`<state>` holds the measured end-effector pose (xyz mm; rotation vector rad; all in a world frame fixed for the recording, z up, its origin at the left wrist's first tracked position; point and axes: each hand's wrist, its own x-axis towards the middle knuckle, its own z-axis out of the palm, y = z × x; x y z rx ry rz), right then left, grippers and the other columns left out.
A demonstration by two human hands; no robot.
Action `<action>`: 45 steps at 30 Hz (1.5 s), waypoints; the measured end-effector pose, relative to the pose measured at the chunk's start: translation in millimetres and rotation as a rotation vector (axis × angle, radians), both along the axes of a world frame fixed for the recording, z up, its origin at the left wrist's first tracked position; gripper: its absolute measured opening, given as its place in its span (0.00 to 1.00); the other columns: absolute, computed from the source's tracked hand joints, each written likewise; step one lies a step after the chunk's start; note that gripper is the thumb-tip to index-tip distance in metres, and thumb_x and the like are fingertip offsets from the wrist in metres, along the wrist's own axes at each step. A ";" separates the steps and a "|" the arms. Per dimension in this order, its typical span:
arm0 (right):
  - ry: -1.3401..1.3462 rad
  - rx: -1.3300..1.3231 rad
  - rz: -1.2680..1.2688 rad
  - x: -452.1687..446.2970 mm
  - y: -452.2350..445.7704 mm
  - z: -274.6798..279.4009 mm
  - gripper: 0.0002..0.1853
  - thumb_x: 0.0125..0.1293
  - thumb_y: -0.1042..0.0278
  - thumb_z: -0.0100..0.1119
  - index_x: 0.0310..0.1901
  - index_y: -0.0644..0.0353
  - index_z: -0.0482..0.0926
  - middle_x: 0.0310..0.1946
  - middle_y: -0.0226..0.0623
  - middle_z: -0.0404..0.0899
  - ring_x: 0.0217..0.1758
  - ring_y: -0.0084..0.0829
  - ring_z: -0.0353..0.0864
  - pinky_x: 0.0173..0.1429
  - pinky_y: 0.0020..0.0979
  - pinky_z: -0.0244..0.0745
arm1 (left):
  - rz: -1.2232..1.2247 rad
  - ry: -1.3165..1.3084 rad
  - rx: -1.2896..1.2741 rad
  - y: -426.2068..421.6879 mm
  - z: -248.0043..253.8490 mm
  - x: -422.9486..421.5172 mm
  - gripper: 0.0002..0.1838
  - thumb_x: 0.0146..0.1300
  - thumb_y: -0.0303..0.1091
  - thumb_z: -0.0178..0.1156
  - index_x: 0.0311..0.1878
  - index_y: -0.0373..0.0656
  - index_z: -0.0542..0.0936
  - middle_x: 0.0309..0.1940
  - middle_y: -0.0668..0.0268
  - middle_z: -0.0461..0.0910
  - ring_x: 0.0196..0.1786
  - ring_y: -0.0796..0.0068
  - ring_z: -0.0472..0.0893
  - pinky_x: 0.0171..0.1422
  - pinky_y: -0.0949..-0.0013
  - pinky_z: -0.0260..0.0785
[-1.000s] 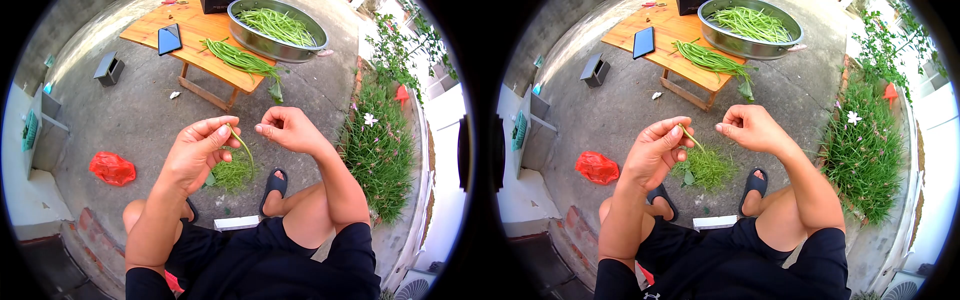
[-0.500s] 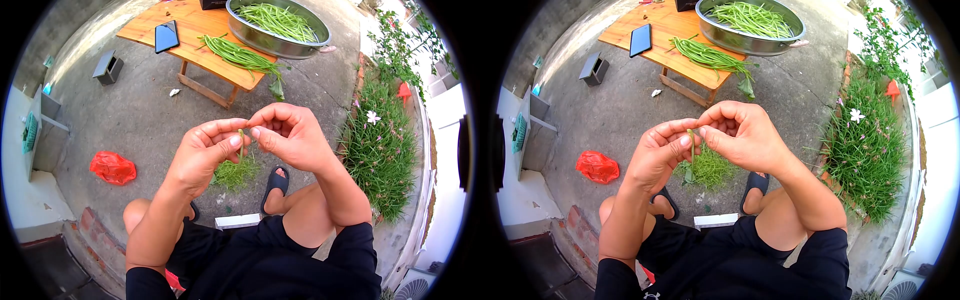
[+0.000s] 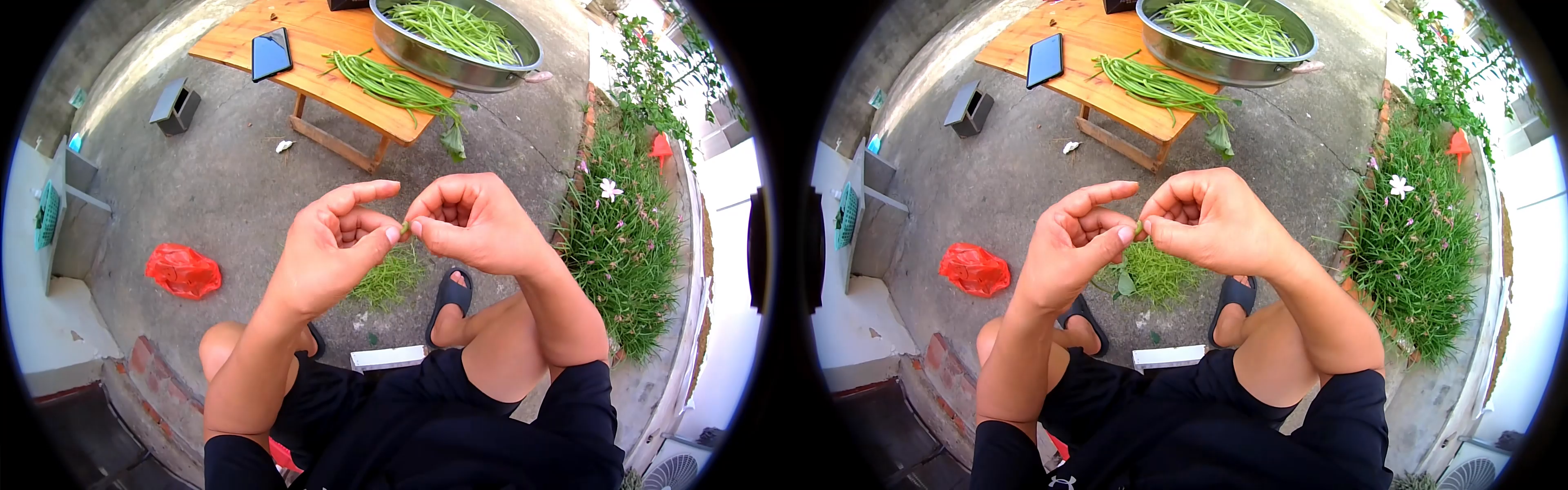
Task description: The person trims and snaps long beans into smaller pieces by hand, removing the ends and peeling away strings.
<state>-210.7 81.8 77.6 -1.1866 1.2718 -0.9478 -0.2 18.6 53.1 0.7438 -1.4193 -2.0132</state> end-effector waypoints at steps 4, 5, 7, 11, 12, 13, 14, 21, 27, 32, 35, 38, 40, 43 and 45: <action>0.017 -0.006 -0.007 2.6 0.3 1.5 0.03 0.67 0.77 0.65 0.39 0.66 0.84 0.29 0.24 0.82 0.29 0.10 0.75 0.32 0.17 0.70 | 0.078 -0.078 -0.195 4.0 -1.8 -1.2 0.24 0.65 0.20 0.65 0.65 0.36 0.77 0.39 0.67 0.86 0.36 0.88 0.79 0.41 0.80 0.73; 0.020 -0.010 -0.008 3.3 0.4 1.6 0.03 0.67 0.77 0.65 0.39 0.66 0.84 0.29 0.24 0.82 0.29 0.10 0.75 0.32 0.17 0.70 | 0.091 -0.086 -0.231 4.8 -1.8 -1.3 0.24 0.65 0.20 0.65 0.64 0.36 0.77 0.39 0.67 0.86 0.36 0.88 0.80 0.42 0.79 0.74; 0.027 -0.017 -0.007 4.7 0.6 1.9 0.02 0.66 0.77 0.65 0.39 0.65 0.84 0.28 0.24 0.82 0.29 0.10 0.75 0.32 0.17 0.70 | 0.096 -0.114 -0.359 5.9 -2.1 -0.7 0.24 0.65 0.19 0.65 0.65 0.35 0.77 0.38 0.68 0.86 0.38 0.88 0.80 0.43 0.81 0.73; 0.087 -0.031 -0.019 5.2 2.0 3.7 0.05 0.63 0.73 0.67 0.36 0.66 0.85 0.26 0.25 0.82 0.30 0.13 0.77 0.35 0.20 0.74 | 0.117 -0.156 -0.550 8.3 -1.4 0.2 0.23 0.64 0.16 0.64 0.63 0.35 0.79 0.37 0.67 0.86 0.38 0.87 0.80 0.43 0.81 0.73; 0.110 -0.046 -0.024 5.7 2.6 3.4 0.05 0.63 0.73 0.67 0.35 0.66 0.85 0.26 0.25 0.81 0.29 0.12 0.76 0.34 0.19 0.74 | 0.125 -0.164 -0.585 8.4 -0.8 -0.1 0.23 0.64 0.16 0.64 0.63 0.36 0.79 0.37 0.67 0.86 0.38 0.87 0.80 0.43 0.81 0.73; 0.133 -0.061 -0.029 6.5 3.0 3.0 0.05 0.63 0.73 0.67 0.34 0.66 0.84 0.25 0.24 0.81 0.29 0.12 0.76 0.34 0.19 0.73 | 0.133 -0.171 -0.620 8.5 -0.2 -0.3 0.22 0.64 0.16 0.64 0.62 0.36 0.79 0.37 0.67 0.86 0.37 0.87 0.80 0.42 0.81 0.73; 0.124 -0.049 -0.039 7.6 3.3 3.5 0.05 0.62 0.73 0.67 0.34 0.65 0.84 0.25 0.24 0.80 0.29 0.11 0.75 0.33 0.19 0.72 | 0.141 -0.179 -0.656 8.7 -0.1 -0.5 0.22 0.64 0.16 0.64 0.62 0.36 0.80 0.36 0.67 0.86 0.37 0.87 0.80 0.42 0.81 0.73; -0.121 -0.045 -0.133 13.9 -0.9 -6.3 0.05 0.67 0.73 0.64 0.39 0.65 0.80 0.27 0.25 0.78 0.28 0.13 0.73 0.33 0.20 0.70 | 0.245 -0.044 -0.477 9.2 -13.6 -7.8 0.16 0.67 0.19 0.66 0.57 0.36 0.82 0.41 0.66 0.86 0.40 0.84 0.82 0.43 0.79 0.75; -0.481 0.093 -0.148 16.8 -4.6 -11.9 0.06 0.70 0.70 0.62 0.41 0.63 0.79 0.26 0.26 0.76 0.26 0.16 0.71 0.31 0.22 0.69 | 0.246 0.056 -0.275 5.3 -24.4 -10.3 0.11 0.70 0.23 0.65 0.53 0.34 0.84 0.42 0.63 0.86 0.40 0.79 0.84 0.42 0.76 0.78; -0.511 0.106 -0.197 19.4 -4.8 -14.1 0.06 0.70 0.70 0.62 0.41 0.63 0.79 0.27 0.25 0.77 0.26 0.15 0.72 0.31 0.21 0.69 | 0.220 0.170 -0.045 7.4 -25.2 -14.1 0.11 0.71 0.24 0.63 0.54 0.34 0.83 0.41 0.61 0.87 0.39 0.77 0.84 0.43 0.74 0.80; -0.377 0.046 -0.209 20.5 -4.0 -12.2 0.05 0.70 0.71 0.61 0.41 0.63 0.79 0.29 0.27 0.79 0.28 0.15 0.74 0.32 0.21 0.71 | 0.230 0.207 0.061 9.5 -21.4 -16.5 0.11 0.72 0.24 0.62 0.55 0.34 0.82 0.42 0.61 0.87 0.38 0.76 0.85 0.43 0.73 0.81; -0.264 -0.048 -0.219 23.9 -2.5 -11.1 0.04 0.70 0.72 0.61 0.41 0.64 0.79 0.31 0.28 0.81 0.30 0.15 0.77 0.34 0.20 0.74 | 0.196 0.209 0.035 9.6 -23.4 -16.2 0.11 0.72 0.24 0.61 0.55 0.34 0.82 0.43 0.60 0.86 0.39 0.75 0.85 0.44 0.72 0.82; -0.253 -0.117 -0.231 28.8 -1.7 -11.7 0.04 0.69 0.74 0.62 0.41 0.64 0.79 0.32 0.29 0.82 0.31 0.15 0.79 0.36 0.20 0.76 | 0.195 0.210 0.038 9.1 -24.0 -15.5 0.10 0.73 0.25 0.61 0.55 0.35 0.81 0.43 0.60 0.86 0.41 0.75 0.85 0.46 0.72 0.82; -0.208 -0.142 -0.258 32.9 -0.4 -18.1 0.05 0.68 0.74 0.64 0.41 0.64 0.79 0.31 0.28 0.81 0.32 0.15 0.80 0.37 0.19 0.77 | 0.213 0.253 0.101 9.7 -23.9 -16.6 0.09 0.72 0.26 0.62 0.52 0.35 0.82 0.43 0.61 0.86 0.41 0.75 0.85 0.48 0.72 0.82; -0.139 -0.171 -0.265 31.0 -0.2 -23.1 0.05 0.67 0.73 0.65 0.40 0.64 0.80 0.31 0.27 0.81 0.31 0.14 0.79 0.35 0.19 0.76 | 0.205 0.286 0.159 9.5 -23.6 -16.7 0.08 0.72 0.26 0.62 0.51 0.36 0.81 0.43 0.62 0.86 0.41 0.75 0.85 0.50 0.71 0.81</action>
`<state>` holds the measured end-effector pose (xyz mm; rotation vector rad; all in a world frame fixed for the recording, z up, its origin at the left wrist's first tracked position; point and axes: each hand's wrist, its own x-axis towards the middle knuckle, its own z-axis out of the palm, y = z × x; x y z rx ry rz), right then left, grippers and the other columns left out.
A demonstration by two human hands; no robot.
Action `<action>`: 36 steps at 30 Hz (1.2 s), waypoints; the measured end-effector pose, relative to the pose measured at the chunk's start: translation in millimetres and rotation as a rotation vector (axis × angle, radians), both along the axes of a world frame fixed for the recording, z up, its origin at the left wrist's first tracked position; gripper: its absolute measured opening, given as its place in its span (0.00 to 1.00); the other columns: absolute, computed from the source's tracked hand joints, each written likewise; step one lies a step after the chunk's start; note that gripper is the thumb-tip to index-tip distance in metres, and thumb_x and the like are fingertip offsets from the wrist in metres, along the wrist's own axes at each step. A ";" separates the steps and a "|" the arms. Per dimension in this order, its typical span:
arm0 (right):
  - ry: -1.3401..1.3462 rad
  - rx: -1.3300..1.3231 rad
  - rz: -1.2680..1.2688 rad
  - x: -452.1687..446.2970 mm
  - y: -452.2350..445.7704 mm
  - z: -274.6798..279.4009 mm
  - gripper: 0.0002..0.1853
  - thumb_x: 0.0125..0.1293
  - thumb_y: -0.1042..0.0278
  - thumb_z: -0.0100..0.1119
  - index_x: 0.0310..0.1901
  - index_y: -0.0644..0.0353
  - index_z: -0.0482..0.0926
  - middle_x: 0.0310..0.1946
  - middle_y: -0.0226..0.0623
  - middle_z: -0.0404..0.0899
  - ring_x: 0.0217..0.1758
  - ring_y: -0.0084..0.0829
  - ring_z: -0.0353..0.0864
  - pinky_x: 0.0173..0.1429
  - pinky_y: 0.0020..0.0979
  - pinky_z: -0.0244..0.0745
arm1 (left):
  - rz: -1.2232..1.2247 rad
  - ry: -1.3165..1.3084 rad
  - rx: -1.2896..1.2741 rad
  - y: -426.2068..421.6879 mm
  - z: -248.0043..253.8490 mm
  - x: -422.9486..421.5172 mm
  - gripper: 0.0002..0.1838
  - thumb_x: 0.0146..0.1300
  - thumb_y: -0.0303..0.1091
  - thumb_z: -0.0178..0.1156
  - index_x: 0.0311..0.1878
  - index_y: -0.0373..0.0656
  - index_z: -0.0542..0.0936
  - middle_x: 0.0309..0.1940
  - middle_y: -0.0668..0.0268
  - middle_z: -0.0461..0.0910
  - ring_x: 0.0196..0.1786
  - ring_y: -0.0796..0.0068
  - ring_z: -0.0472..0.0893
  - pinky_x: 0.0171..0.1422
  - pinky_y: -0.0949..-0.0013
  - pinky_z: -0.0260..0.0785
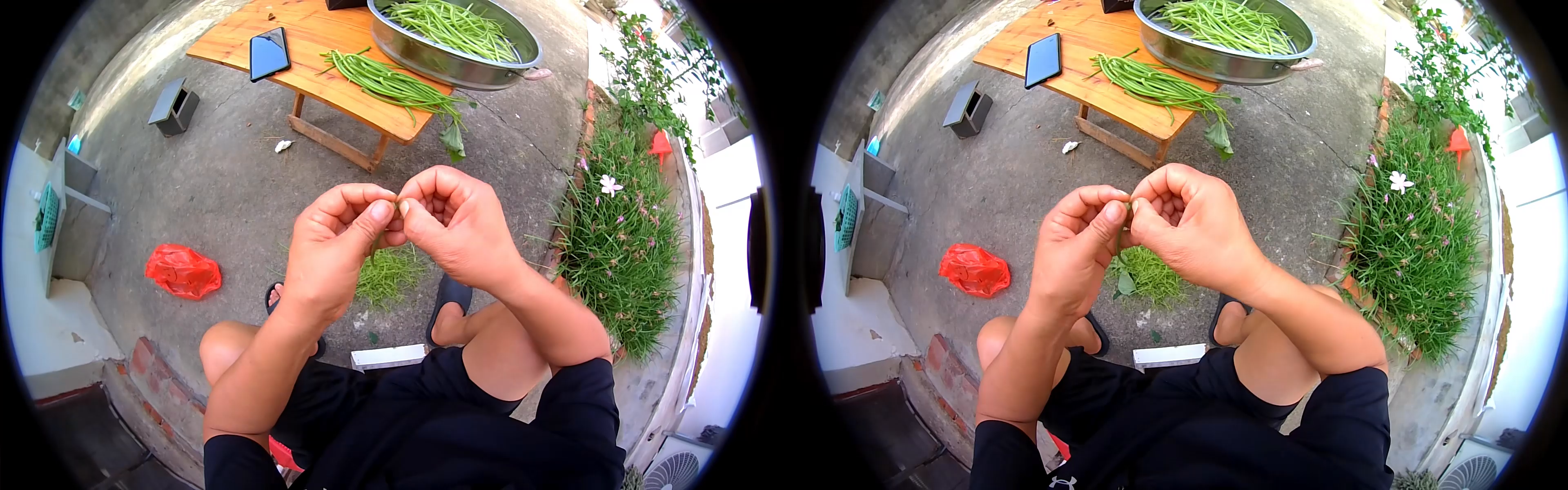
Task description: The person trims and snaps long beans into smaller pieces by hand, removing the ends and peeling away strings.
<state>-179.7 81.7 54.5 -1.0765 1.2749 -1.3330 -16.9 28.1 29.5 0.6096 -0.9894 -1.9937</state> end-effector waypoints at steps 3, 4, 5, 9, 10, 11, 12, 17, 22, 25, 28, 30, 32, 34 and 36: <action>0.124 -0.033 -0.022 0.3 -0.1 -3.8 0.05 0.65 0.73 0.66 0.38 0.63 0.80 0.30 0.25 0.79 0.30 0.13 0.77 0.34 0.19 0.74 | -0.052 0.050 0.075 -1.2 1.1 2.1 0.07 0.73 0.27 0.61 0.50 0.37 0.80 0.44 0.63 0.85 0.44 0.75 0.84 0.53 0.69 0.80; 0.168 -0.045 -0.029 0.8 -0.4 -4.0 0.05 0.64 0.73 0.66 0.37 0.63 0.80 0.29 0.25 0.79 0.30 0.13 0.76 0.34 0.19 0.74 | -0.065 0.069 0.101 -1.0 1.7 2.7 0.07 0.74 0.28 0.61 0.50 0.37 0.80 0.44 0.63 0.84 0.45 0.75 0.84 0.54 0.68 0.79; 0.205 -0.064 -0.035 1.2 -0.4 -3.9 0.05 0.63 0.73 0.66 0.37 0.63 0.80 0.29 0.25 0.79 0.29 0.13 0.75 0.33 0.20 0.73 | -0.079 0.088 0.127 -0.8 1.9 3.2 0.07 0.74 0.28 0.61 0.50 0.38 0.80 0.45 0.63 0.84 0.46 0.75 0.83 0.55 0.67 0.79; 0.361 -0.132 -0.042 2.1 -0.4 0.7 0.04 0.61 0.75 0.66 0.35 0.64 0.80 0.28 0.28 0.77 0.28 0.14 0.74 0.32 0.21 0.73 | -0.121 0.131 0.181 -5.8 -0.9 6.1 0.07 0.75 0.31 0.60 0.51 0.40 0.79 0.47 0.65 0.83 0.51 0.74 0.82 0.60 0.63 0.77; 0.402 -0.148 -0.039 2.1 -0.4 2.4 0.04 0.60 0.75 0.66 0.35 0.64 0.80 0.28 0.29 0.77 0.27 0.15 0.75 0.32 0.22 0.73 | -0.123 0.145 0.191 -7.7 -1.3 7.5 0.07 0.75 0.31 0.60 0.50 0.40 0.79 0.47 0.65 0.82 0.52 0.74 0.82 0.61 0.62 0.76; 0.417 -0.158 -0.025 2.2 -0.3 3.4 0.04 0.60 0.75 0.66 0.34 0.64 0.80 0.28 0.29 0.77 0.27 0.15 0.75 0.32 0.22 0.73 | -0.126 0.159 0.199 -9.3 -1.4 8.7 0.07 0.75 0.31 0.60 0.50 0.40 0.79 0.47 0.66 0.82 0.53 0.73 0.81 0.62 0.61 0.76; 0.431 -0.167 -0.012 2.3 -0.1 4.2 0.04 0.59 0.76 0.66 0.34 0.64 0.80 0.28 0.30 0.77 0.27 0.16 0.75 0.32 0.23 0.73 | -0.113 0.166 0.206 -10.8 -0.3 9.6 0.06 0.75 0.31 0.60 0.50 0.41 0.79 0.47 0.66 0.82 0.53 0.72 0.81 0.62 0.59 0.76; 0.517 -0.233 0.038 2.8 0.3 2.3 0.05 0.56 0.77 0.66 0.32 0.64 0.78 0.27 0.32 0.76 0.25 0.19 0.75 0.31 0.25 0.73 | -0.067 0.183 0.198 -17.0 3.2 14.0 0.07 0.75 0.33 0.59 0.52 0.44 0.78 0.49 0.66 0.82 0.57 0.68 0.81 0.65 0.55 0.75; 0.595 -0.279 0.109 2.9 0.9 2.8 0.06 0.53 0.79 0.65 0.31 0.63 0.77 0.24 0.33 0.75 0.24 0.23 0.76 0.30 0.28 0.73 | -0.024 0.133 0.186 -23.1 3.3 16.9 0.06 0.76 0.34 0.58 0.51 0.45 0.78 0.47 0.67 0.81 0.53 0.69 0.82 0.62 0.57 0.78; 0.646 -0.265 0.192 1.9 1.9 2.6 0.06 0.52 0.79 0.65 0.30 0.63 0.76 0.24 0.35 0.75 0.24 0.27 0.76 0.30 0.30 0.74 | 0.001 0.125 0.174 -26.5 2.3 18.3 0.06 0.76 0.34 0.58 0.50 0.45 0.78 0.46 0.68 0.81 0.49 0.71 0.83 0.60 0.58 0.79; 0.667 -0.266 0.246 3.5 3.8 2.9 0.07 0.51 0.78 0.66 0.29 0.63 0.76 0.25 0.39 0.75 0.25 0.35 0.78 0.32 0.34 0.75 | 0.027 0.120 0.177 -31.0 3.3 21.1 0.06 0.76 0.34 0.58 0.50 0.45 0.78 0.44 0.69 0.82 0.47 0.73 0.84 0.59 0.58 0.80; 0.722 -0.272 0.298 2.4 4.1 1.6 0.07 0.50 0.77 0.66 0.29 0.62 0.75 0.25 0.41 0.76 0.27 0.40 0.79 0.33 0.37 0.76 | 0.048 0.112 0.181 -34.4 4.0 23.3 0.06 0.76 0.34 0.58 0.50 0.45 0.78 0.44 0.69 0.82 0.46 0.74 0.84 0.59 0.59 0.80; 0.779 -0.266 0.359 1.0 3.9 1.6 0.07 0.51 0.75 0.65 0.29 0.62 0.75 0.26 0.42 0.76 0.29 0.45 0.80 0.34 0.41 0.76 | 0.070 0.104 0.179 -38.3 4.5 25.4 0.06 0.76 0.34 0.58 0.50 0.45 0.78 0.43 0.69 0.82 0.45 0.75 0.83 0.57 0.61 0.81; 0.837 -0.245 0.427 -0.1 3.9 2.8 0.07 0.51 0.74 0.65 0.30 0.62 0.75 0.27 0.44 0.77 0.31 0.49 0.80 0.36 0.45 0.76 | 0.097 0.082 0.191 -42.1 6.9 28.4 0.06 0.76 0.34 0.58 0.51 0.45 0.78 0.43 0.69 0.82 0.44 0.76 0.83 0.54 0.64 0.81; 0.868 -0.258 0.480 -0.9 4.2 0.4 0.07 0.52 0.72 0.64 0.30 0.62 0.75 0.28 0.44 0.77 0.32 0.50 0.80 0.37 0.47 0.76 | 0.123 0.068 0.198 -45.7 8.3 31.1 0.06 0.76 0.34 0.59 0.50 0.45 0.78 0.43 0.69 0.82 0.43 0.76 0.83 0.52 0.66 0.80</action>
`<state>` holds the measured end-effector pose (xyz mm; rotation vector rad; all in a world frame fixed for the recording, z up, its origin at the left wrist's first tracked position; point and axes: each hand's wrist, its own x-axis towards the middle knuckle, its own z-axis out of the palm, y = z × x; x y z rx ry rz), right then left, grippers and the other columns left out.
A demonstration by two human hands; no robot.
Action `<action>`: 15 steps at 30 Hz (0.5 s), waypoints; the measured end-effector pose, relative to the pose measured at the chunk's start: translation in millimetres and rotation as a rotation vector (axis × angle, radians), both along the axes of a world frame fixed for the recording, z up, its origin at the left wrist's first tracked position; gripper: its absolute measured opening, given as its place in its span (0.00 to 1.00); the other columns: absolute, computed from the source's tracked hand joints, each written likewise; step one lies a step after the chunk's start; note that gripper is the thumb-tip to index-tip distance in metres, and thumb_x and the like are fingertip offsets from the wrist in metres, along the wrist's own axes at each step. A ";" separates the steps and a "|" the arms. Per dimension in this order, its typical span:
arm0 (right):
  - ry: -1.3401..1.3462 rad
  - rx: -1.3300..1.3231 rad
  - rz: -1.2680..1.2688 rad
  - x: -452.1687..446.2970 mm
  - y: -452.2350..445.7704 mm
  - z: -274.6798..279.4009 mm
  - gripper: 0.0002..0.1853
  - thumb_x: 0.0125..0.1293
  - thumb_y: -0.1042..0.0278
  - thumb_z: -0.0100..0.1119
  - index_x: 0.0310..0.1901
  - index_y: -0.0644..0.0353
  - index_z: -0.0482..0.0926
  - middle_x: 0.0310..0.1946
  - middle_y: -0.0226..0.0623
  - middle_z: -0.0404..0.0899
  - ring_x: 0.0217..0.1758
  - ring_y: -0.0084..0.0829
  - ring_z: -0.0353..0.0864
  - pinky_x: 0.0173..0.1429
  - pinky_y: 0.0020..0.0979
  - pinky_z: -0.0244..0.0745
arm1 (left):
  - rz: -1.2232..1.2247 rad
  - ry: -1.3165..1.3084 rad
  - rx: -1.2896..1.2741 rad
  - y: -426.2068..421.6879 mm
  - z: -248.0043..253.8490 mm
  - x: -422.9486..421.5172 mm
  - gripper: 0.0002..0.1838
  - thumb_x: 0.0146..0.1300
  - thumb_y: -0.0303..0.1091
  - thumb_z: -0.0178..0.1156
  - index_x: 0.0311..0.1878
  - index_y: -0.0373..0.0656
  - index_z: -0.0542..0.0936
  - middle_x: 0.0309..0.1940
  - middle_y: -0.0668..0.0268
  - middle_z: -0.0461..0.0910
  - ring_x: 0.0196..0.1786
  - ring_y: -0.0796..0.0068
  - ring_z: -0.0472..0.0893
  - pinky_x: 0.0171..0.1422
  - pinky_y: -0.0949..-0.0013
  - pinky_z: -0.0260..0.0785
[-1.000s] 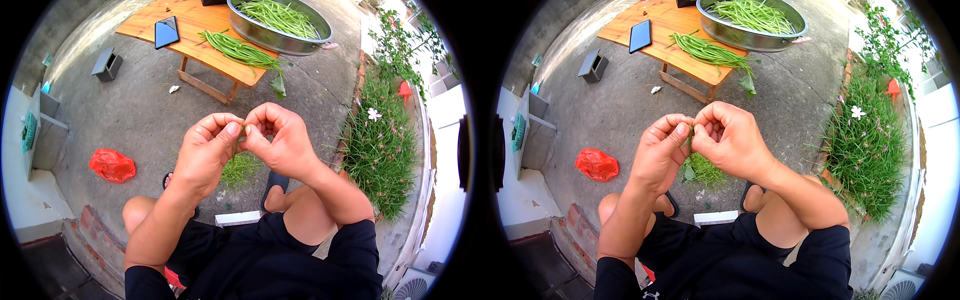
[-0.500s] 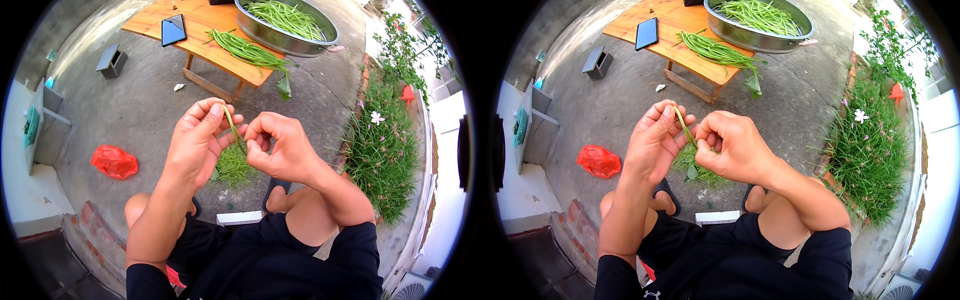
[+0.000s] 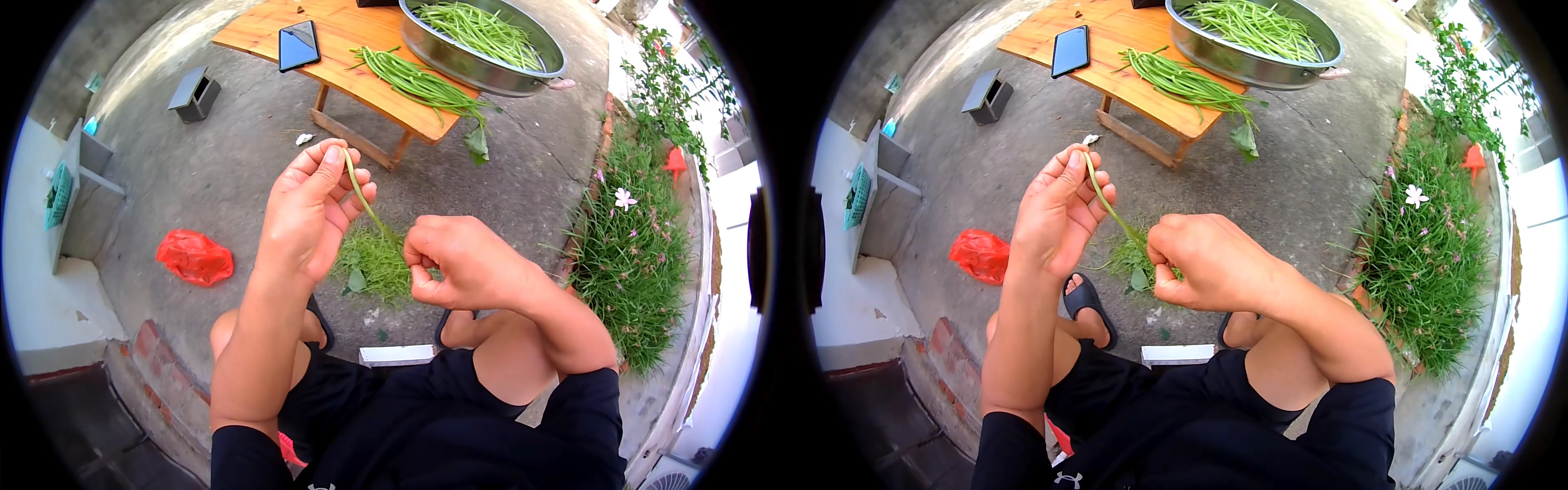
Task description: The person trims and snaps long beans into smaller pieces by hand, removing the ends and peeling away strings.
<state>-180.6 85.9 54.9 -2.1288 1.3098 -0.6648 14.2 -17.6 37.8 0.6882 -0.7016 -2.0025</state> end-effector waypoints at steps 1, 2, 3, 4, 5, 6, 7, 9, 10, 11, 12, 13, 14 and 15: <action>0.019 0.000 0.025 -0.4 0.2 -0.8 0.07 0.53 0.71 0.63 0.30 0.63 0.75 0.29 0.45 0.77 0.33 0.51 0.79 0.38 0.47 0.76 | 0.013 -0.004 0.002 -1.7 0.4 1.3 0.06 0.75 0.34 0.60 0.50 0.45 0.79 0.43 0.69 0.82 0.43 0.76 0.82 0.51 0.66 0.80; 0.049 0.021 0.042 -0.7 0.3 -0.8 0.07 0.53 0.71 0.63 0.30 0.63 0.75 0.29 0.45 0.77 0.34 0.52 0.79 0.38 0.48 0.76 | 0.026 -0.007 0.003 -3.5 0.7 2.6 0.06 0.75 0.34 0.60 0.49 0.45 0.79 0.44 0.68 0.82 0.42 0.76 0.82 0.50 0.66 0.79; 0.079 0.042 0.059 -1.0 0.3 -0.6 0.07 0.53 0.70 0.63 0.30 0.63 0.75 0.29 0.46 0.77 0.34 0.52 0.79 0.39 0.48 0.76 | 0.032 -0.008 -0.001 -5.4 0.9 4.2 0.06 0.75 0.34 0.60 0.49 0.45 0.79 0.43 0.68 0.82 0.42 0.76 0.82 0.49 0.67 0.79; 0.109 0.062 0.076 -1.2 0.2 -0.7 0.08 0.53 0.70 0.62 0.30 0.63 0.75 0.30 0.46 0.77 0.35 0.52 0.79 0.39 0.49 0.76 | 0.038 -0.009 -0.005 -7.2 1.1 6.1 0.06 0.75 0.34 0.61 0.49 0.45 0.79 0.43 0.68 0.82 0.42 0.76 0.82 0.48 0.67 0.79; 0.123 0.054 0.089 -1.7 0.2 -1.8 0.08 0.53 0.70 0.62 0.30 0.64 0.75 0.30 0.47 0.76 0.35 0.53 0.79 0.39 0.49 0.76 | 0.045 -0.011 -0.009 -8.9 1.3 7.6 0.06 0.75 0.34 0.61 0.49 0.45 0.79 0.43 0.69 0.82 0.42 0.77 0.82 0.48 0.68 0.79; 0.137 0.046 0.102 -2.4 0.2 -3.9 0.08 0.53 0.70 0.62 0.30 0.64 0.75 0.29 0.47 0.76 0.35 0.53 0.79 0.39 0.49 0.76 | 0.058 -0.012 -0.005 -10.3 1.9 8.9 0.06 0.75 0.34 0.60 0.50 0.45 0.79 0.43 0.68 0.82 0.42 0.77 0.82 0.47 0.68 0.79; 0.151 0.038 0.115 -3.3 0.2 -6.4 0.08 0.53 0.70 0.61 0.30 0.64 0.75 0.29 0.47 0.76 0.35 0.53 0.79 0.39 0.49 0.76 | 0.072 -0.014 -0.001 -11.6 2.9 10.0 0.06 0.75 0.33 0.59 0.51 0.44 0.78 0.43 0.68 0.82 0.42 0.76 0.82 0.46 0.69 0.79; 0.175 0.034 0.124 -5.1 0.2 -12.7 0.07 0.52 0.71 0.61 0.30 0.63 0.74 0.28 0.46 0.75 0.34 0.52 0.78 0.38 0.48 0.75 | 0.095 -0.018 -0.003 -13.6 5.0 12.7 0.07 0.76 0.33 0.59 0.52 0.44 0.78 0.43 0.68 0.82 0.41 0.76 0.82 0.45 0.70 0.79; 0.188 0.032 0.128 -6.0 0.1 -16.2 0.07 0.52 0.71 0.61 0.29 0.63 0.74 0.28 0.45 0.75 0.33 0.52 0.78 0.38 0.48 0.74 | 0.105 -0.020 -0.009 -14.4 6.2 14.3 0.07 0.76 0.32 0.59 0.52 0.44 0.78 0.43 0.68 0.82 0.41 0.76 0.81 0.45 0.70 0.79; 0.212 0.026 0.132 -6.8 0.0 -19.3 0.07 0.52 0.71 0.60 0.29 0.63 0.74 0.28 0.46 0.75 0.34 0.52 0.78 0.38 0.48 0.74 | 0.114 -0.022 -0.016 -15.5 6.8 16.0 0.06 0.76 0.32 0.59 0.51 0.43 0.78 0.43 0.68 0.82 0.41 0.76 0.81 0.45 0.70 0.79; 0.237 0.021 0.136 -7.6 -0.2 -22.5 0.06 0.51 0.72 0.60 0.29 0.64 0.74 0.28 0.46 0.75 0.34 0.52 0.78 0.38 0.48 0.75 | 0.122 -0.016 -0.016 -17.2 6.9 17.9 0.06 0.76 0.32 0.58 0.51 0.43 0.78 0.43 0.68 0.82 0.41 0.76 0.81 0.45 0.70 0.79; 0.261 0.015 0.140 -8.4 -0.3 -25.6 0.06 0.51 0.72 0.60 0.29 0.64 0.74 0.28 0.47 0.75 0.34 0.53 0.79 0.39 0.49 0.75 | 0.130 -0.010 -0.015 -19.3 6.9 20.0 0.06 0.76 0.32 0.58 0.51 0.43 0.78 0.43 0.68 0.82 0.41 0.76 0.81 0.45 0.71 0.79; 0.303 0.015 0.142 -9.3 -0.3 -28.1 0.07 0.51 0.72 0.60 0.29 0.65 0.75 0.29 0.48 0.76 0.35 0.53 0.80 0.40 0.49 0.76 | 0.137 -0.003 -0.015 -21.1 6.9 22.1 0.06 0.76 0.32 0.58 0.51 0.43 0.78 0.43 0.68 0.82 0.41 0.77 0.81 0.45 0.71 0.79; 0.345 0.015 0.143 -10.1 -0.5 -30.5 0.07 0.50 0.72 0.61 0.29 0.65 0.76 0.29 0.49 0.77 0.36 0.53 0.81 0.41 0.49 0.77 | 0.143 0.003 -0.021 -22.6 7.6 24.3 0.06 0.76 0.32 0.58 0.51 0.43 0.78 0.43 0.68 0.82 0.41 0.77 0.81 0.45 0.71 0.78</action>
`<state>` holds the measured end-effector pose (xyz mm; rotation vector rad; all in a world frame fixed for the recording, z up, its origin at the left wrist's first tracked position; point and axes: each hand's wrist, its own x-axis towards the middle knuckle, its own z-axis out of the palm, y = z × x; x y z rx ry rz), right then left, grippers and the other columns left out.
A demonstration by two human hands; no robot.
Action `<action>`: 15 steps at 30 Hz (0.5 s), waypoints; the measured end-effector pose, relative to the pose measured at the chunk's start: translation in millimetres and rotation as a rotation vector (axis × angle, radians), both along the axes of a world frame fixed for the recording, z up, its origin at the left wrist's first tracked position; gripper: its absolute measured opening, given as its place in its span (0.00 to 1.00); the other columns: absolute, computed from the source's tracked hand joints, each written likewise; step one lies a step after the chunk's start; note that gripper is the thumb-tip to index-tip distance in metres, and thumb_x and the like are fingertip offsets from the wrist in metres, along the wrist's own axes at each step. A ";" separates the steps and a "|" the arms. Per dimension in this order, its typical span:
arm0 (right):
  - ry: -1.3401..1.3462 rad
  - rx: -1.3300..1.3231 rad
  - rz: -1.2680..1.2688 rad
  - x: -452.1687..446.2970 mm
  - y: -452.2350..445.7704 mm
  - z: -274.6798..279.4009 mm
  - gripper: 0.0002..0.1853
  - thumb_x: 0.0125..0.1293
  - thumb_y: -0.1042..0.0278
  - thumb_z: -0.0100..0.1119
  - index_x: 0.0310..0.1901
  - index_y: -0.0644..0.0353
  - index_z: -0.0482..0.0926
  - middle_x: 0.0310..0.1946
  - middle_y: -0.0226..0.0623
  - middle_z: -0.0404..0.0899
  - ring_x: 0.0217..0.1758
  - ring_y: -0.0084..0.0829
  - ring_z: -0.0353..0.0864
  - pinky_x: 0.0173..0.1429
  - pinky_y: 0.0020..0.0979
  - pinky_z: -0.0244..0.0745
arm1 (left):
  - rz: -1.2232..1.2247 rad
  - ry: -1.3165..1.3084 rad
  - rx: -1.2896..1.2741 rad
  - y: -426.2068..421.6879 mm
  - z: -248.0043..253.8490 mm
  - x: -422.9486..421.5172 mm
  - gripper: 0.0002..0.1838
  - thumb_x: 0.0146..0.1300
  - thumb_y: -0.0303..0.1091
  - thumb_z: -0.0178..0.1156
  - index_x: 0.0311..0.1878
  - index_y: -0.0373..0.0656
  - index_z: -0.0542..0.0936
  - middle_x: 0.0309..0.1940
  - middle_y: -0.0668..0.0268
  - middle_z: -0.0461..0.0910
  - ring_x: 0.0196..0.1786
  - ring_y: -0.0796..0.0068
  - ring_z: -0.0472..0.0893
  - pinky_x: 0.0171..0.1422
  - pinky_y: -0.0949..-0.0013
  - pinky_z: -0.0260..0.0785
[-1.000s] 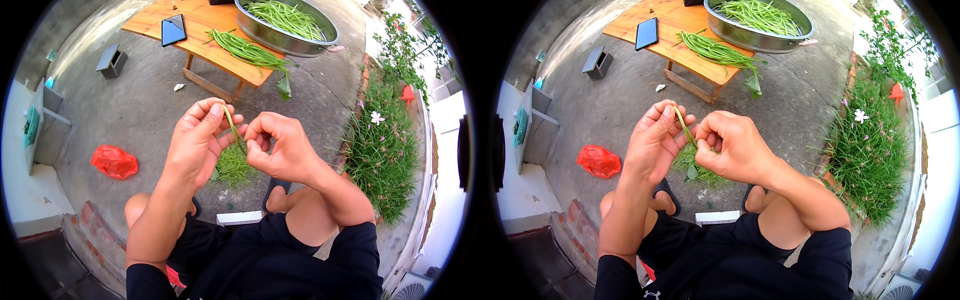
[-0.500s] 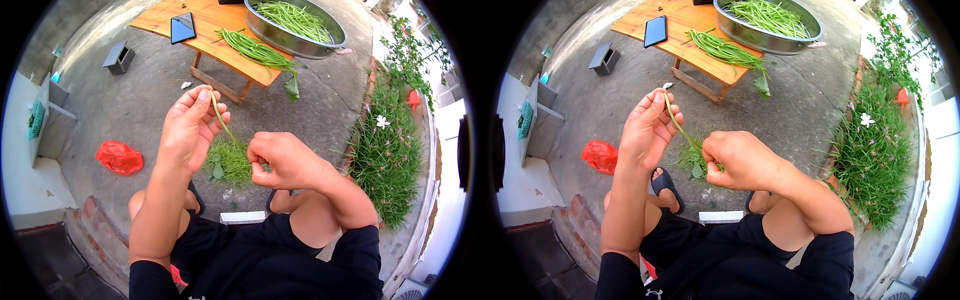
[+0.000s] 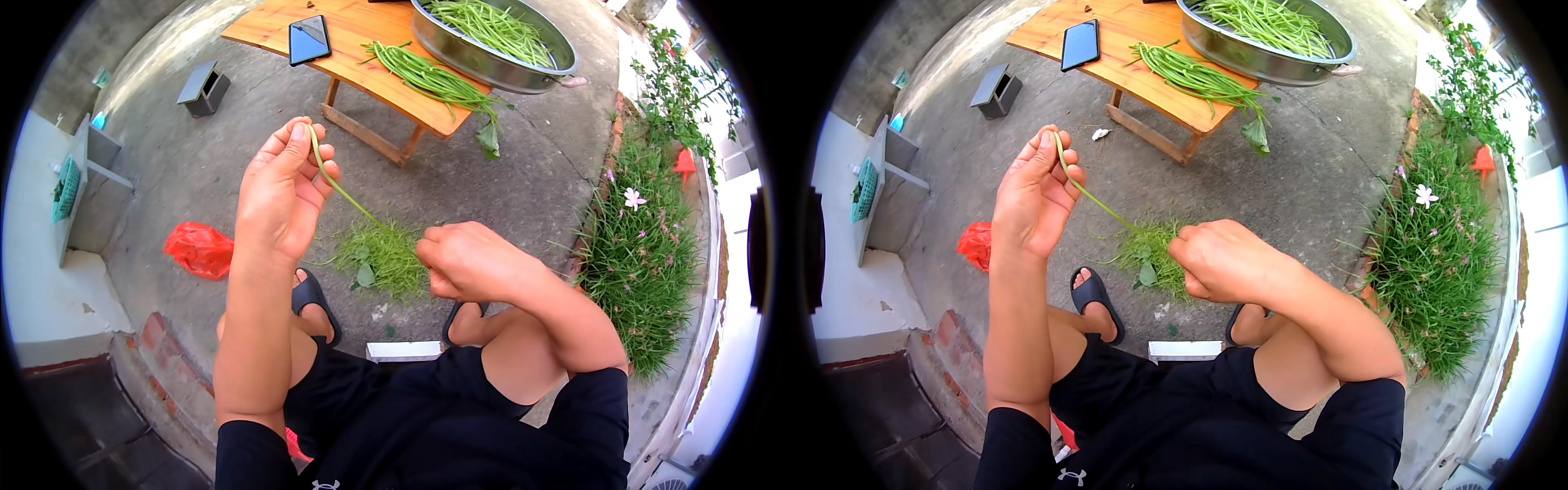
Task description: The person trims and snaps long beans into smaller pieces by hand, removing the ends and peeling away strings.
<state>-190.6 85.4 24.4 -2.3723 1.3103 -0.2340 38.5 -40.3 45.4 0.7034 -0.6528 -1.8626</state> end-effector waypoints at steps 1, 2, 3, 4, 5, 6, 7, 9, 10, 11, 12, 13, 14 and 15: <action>0.042 -0.003 0.002 -1.0 -0.2 -2.9 0.07 0.49 0.73 0.62 0.29 0.66 0.76 0.30 0.50 0.79 0.37 0.52 0.82 0.42 0.49 0.79 | 0.006 0.005 -0.006 -1.4 1.1 2.2 0.06 0.76 0.32 0.58 0.51 0.43 0.78 0.43 0.68 0.82 0.41 0.77 0.81 0.45 0.71 0.78; 0.059 -0.003 0.005 -2.3 -0.4 -7.3 0.07 0.49 0.73 0.62 0.29 0.66 0.76 0.30 0.50 0.79 0.37 0.52 0.83 0.42 0.48 0.79 | 0.011 0.011 -0.012 -2.9 1.7 4.6 0.06 0.76 0.32 0.58 0.50 0.43 0.78 0.43 0.68 0.82 0.42 0.77 0.81 0.45 0.71 0.78; 0.077 -0.003 0.007 -4.1 -0.7 -12.6 0.07 0.48 0.73 0.63 0.29 0.66 0.77 0.30 0.50 0.80 0.37 0.52 0.83 0.42 0.48 0.79 | 0.013 0.017 -0.018 -4.7 1.5 6.9 0.06 0.76 0.32 0.58 0.50 0.43 0.78 0.43 0.68 0.82 0.42 0.77 0.81 0.45 0.72 0.78; 0.095 -0.003 0.010 -6.0 -1.0 -18.3 0.08 0.48 0.73 0.63 0.29 0.66 0.77 0.30 0.49 0.80 0.37 0.52 0.83 0.41 0.47 0.80 | 0.014 0.024 -0.024 -6.6 1.2 9.4 0.06 0.76 0.31 0.58 0.51 0.43 0.78 0.43 0.68 0.82 0.42 0.77 0.81 0.45 0.72 0.78; 0.106 -0.006 0.015 -8.0 -1.4 -24.0 0.08 0.47 0.73 0.63 0.29 0.66 0.77 0.30 0.49 0.80 0.36 0.52 0.84 0.41 0.47 0.80 | 0.015 0.031 -0.030 -8.3 0.8 11.7 0.06 0.76 0.31 0.58 0.51 0.43 0.78 0.43 0.68 0.82 0.42 0.77 0.81 0.46 0.72 0.78; 0.118 -0.009 0.019 -10.4 -1.7 -30.1 0.08 0.47 0.73 0.64 0.29 0.66 0.77 0.30 0.49 0.81 0.36 0.52 0.84 0.41 0.47 0.80 | 0.018 0.037 -0.034 -9.7 0.4 13.8 0.06 0.76 0.31 0.58 0.51 0.43 0.78 0.43 0.68 0.82 0.42 0.77 0.81 0.46 0.72 0.78; 0.130 -0.012 0.023 -13.0 -2.1 -36.4 0.08 0.47 0.73 0.64 0.29 0.66 0.78 0.30 0.49 0.81 0.35 0.52 0.84 0.40 0.47 0.81 | 0.020 0.043 -0.038 -11.0 0.0 15.8 0.06 0.76 0.31 0.58 0.51 0.43 0.78 0.43 0.68 0.82 0.42 0.77 0.81 0.46 0.72 0.78; 0.180 0.020 0.031 -18.9 -3.0 -50.3 0.09 0.47 0.72 0.64 0.30 0.66 0.78 0.31 0.48 0.80 0.36 0.52 0.83 0.41 0.47 0.80 | 0.030 0.051 -0.042 -13.3 0.1 19.5 0.06 0.76 0.31 0.58 0.51 0.42 0.78 0.44 0.67 0.82 0.42 0.76 0.81 0.46 0.72 0.78; 0.205 0.035 0.036 -21.9 -3.7 -57.0 0.10 0.48 0.71 0.64 0.31 0.66 0.77 0.31 0.48 0.79 0.37 0.52 0.83 0.42 0.47 0.80 | 0.037 0.053 -0.043 -14.5 0.6 21.3 0.06 0.76 0.31 0.58 0.51 0.42 0.78 0.44 0.67 0.82 0.42 0.76 0.81 0.46 0.72 0.78; 0.243 0.058 0.039 -24.9 -4.7 -63.4 0.10 0.47 0.71 0.64 0.31 0.66 0.78 0.31 0.48 0.80 0.37 0.52 0.84 0.42 0.46 0.80 | 0.045 0.056 -0.045 -15.7 1.1 23.5 0.06 0.76 0.31 0.58 0.51 0.42 0.78 0.44 0.67 0.82 0.42 0.76 0.81 0.46 0.72 0.78; 0.280 0.082 0.042 -27.9 -6.0 -69.4 0.10 0.47 0.71 0.65 0.31 0.66 0.79 0.32 0.49 0.81 0.37 0.52 0.84 0.42 0.46 0.81 | 0.059 0.061 -0.048 -17.2 1.9 26.3 0.06 0.76 0.31 0.58 0.51 0.42 0.78 0.44 0.67 0.82 0.43 0.76 0.81 0.46 0.73 0.78; 0.318 0.105 0.045 -30.9 -7.5 -75.2 0.11 0.46 0.70 0.65 0.31 0.66 0.80 0.32 0.49 0.82 0.37 0.51 0.85 0.42 0.46 0.81 | 0.073 0.067 -0.051 -18.9 3.0 29.5 0.06 0.76 0.31 0.58 0.51 0.42 0.78 0.44 0.67 0.82 0.43 0.76 0.81 0.46 0.73 0.78; 0.375 0.139 0.035 -33.9 -9.6 -81.1 0.10 0.46 0.70 0.66 0.31 0.65 0.81 0.31 0.48 0.83 0.37 0.50 0.86 0.42 0.45 0.82 | 0.087 0.072 -0.054 -20.2 3.9 32.8 0.06 0.76 0.31 0.58 0.51 0.41 0.78 0.44 0.66 0.82 0.43 0.76 0.81 0.46 0.73 0.78; 0.431 0.172 0.025 -36.5 -12.3 -85.9 0.09 0.47 0.69 0.67 0.30 0.64 0.82 0.31 0.48 0.84 0.38 0.49 0.87 0.43 0.44 0.83 | 0.090 0.082 -0.065 -21.6 4.6 36.5 0.06 0.75 0.31 0.58 0.51 0.41 0.78 0.44 0.66 0.82 0.43 0.76 0.80 0.46 0.73 0.77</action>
